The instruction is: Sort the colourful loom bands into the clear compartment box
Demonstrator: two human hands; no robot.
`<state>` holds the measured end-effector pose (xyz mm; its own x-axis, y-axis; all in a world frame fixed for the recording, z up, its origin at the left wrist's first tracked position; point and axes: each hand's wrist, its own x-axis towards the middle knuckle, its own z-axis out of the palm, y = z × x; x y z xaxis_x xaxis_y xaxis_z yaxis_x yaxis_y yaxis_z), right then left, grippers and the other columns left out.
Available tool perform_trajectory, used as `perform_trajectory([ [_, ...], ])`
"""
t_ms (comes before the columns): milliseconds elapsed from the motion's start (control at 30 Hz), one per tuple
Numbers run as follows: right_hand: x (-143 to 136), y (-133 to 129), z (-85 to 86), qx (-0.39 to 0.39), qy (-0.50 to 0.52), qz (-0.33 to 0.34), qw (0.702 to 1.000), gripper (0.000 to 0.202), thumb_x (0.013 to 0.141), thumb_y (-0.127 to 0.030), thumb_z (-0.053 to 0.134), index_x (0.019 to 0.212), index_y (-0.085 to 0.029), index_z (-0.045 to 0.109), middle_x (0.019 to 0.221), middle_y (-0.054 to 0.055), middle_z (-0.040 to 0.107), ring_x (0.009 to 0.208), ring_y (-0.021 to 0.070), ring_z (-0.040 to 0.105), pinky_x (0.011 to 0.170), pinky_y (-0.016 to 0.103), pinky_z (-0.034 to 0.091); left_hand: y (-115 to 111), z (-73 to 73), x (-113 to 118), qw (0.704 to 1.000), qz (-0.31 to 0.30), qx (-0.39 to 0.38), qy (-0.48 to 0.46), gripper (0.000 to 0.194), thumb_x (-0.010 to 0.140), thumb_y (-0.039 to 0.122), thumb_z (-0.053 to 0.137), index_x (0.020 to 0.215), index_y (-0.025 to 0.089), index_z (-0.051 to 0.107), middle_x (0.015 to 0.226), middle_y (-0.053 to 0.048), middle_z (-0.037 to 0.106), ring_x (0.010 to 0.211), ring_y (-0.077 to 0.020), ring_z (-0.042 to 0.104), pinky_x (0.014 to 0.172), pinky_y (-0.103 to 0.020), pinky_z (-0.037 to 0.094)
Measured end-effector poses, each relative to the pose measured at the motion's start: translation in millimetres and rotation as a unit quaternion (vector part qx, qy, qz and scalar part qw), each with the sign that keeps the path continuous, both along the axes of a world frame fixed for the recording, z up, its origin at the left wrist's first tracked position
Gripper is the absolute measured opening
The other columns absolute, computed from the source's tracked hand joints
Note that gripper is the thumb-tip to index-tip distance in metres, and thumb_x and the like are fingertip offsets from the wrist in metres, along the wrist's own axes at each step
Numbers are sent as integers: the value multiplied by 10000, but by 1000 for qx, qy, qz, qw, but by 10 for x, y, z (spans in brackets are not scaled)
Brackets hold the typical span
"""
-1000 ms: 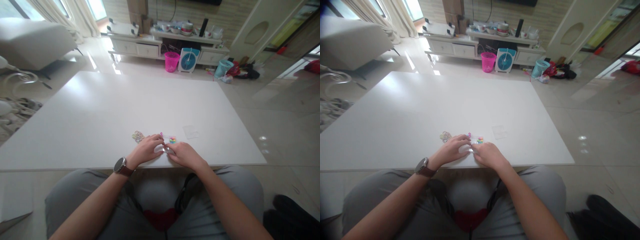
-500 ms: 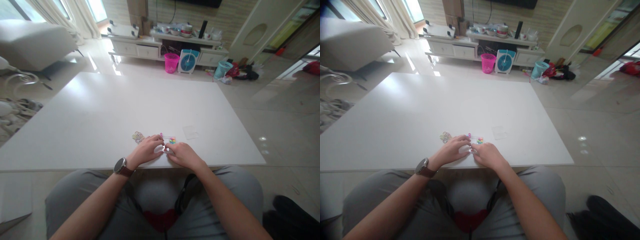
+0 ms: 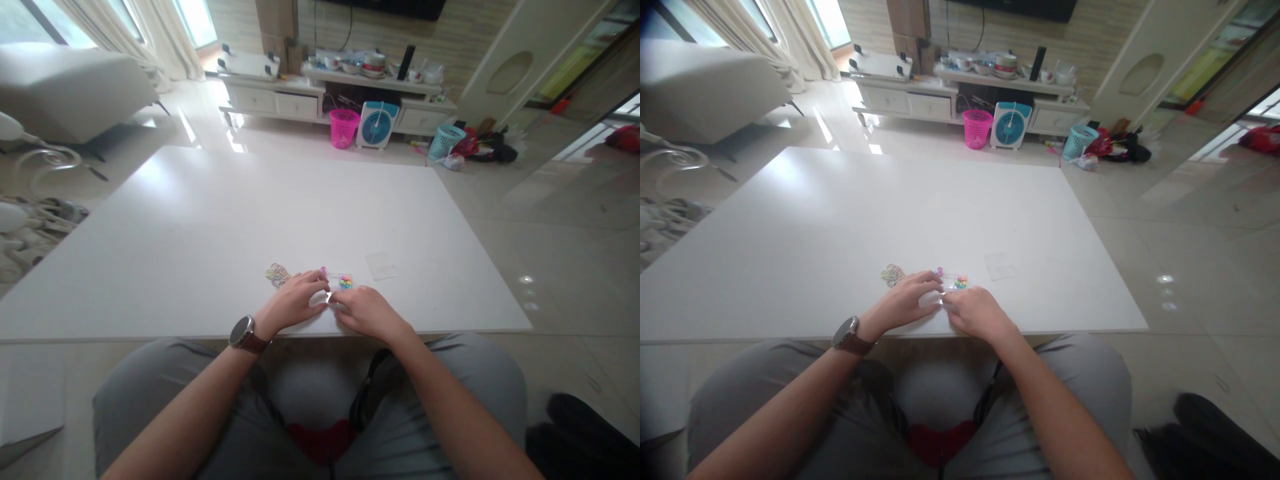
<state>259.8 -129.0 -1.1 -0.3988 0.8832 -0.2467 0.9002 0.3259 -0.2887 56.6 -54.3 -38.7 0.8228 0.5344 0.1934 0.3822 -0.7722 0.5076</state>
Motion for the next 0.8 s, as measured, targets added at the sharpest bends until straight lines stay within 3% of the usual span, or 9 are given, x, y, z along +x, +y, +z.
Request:
perform_trajectory([
  [200,-1,-7,2,9,-5,-25,1000,227,954,-254,519,1152,-207,619,1022,82,743,900,215,679,745,272,379,-2,-4,0,1000,0,-7,1,211,891,260,638,1098,222,644,1213,-73,622,1135,-236,608,978,-384,500],
  [300,0,-8,-3,7,-8,-27,1000,173,952,-263,523,1066,-204,638,983,77,741,882,211,678,730,270,370,1,0,-3,1000,-1,-9,3,212,890,259,639,1099,224,648,1202,-74,622,1125,-234,610,980,-384,501],
  [600,10,6,-7,6,-15,-35,999,172,959,-269,513,1063,-201,632,949,76,734,871,211,676,721,271,370,0,-3,-3,1000,-3,-6,-3,208,895,269,636,1098,225,651,1186,-80,626,1122,-236,616,986,-381,503],
  [800,18,8,-25,-19,9,-48,999,236,994,-294,483,1127,-192,649,1028,99,730,945,218,670,791,272,399,1,2,-4,1000,-4,-13,-12,206,898,267,631,1100,234,657,1194,-76,628,1139,-237,608,978,-381,504],
])
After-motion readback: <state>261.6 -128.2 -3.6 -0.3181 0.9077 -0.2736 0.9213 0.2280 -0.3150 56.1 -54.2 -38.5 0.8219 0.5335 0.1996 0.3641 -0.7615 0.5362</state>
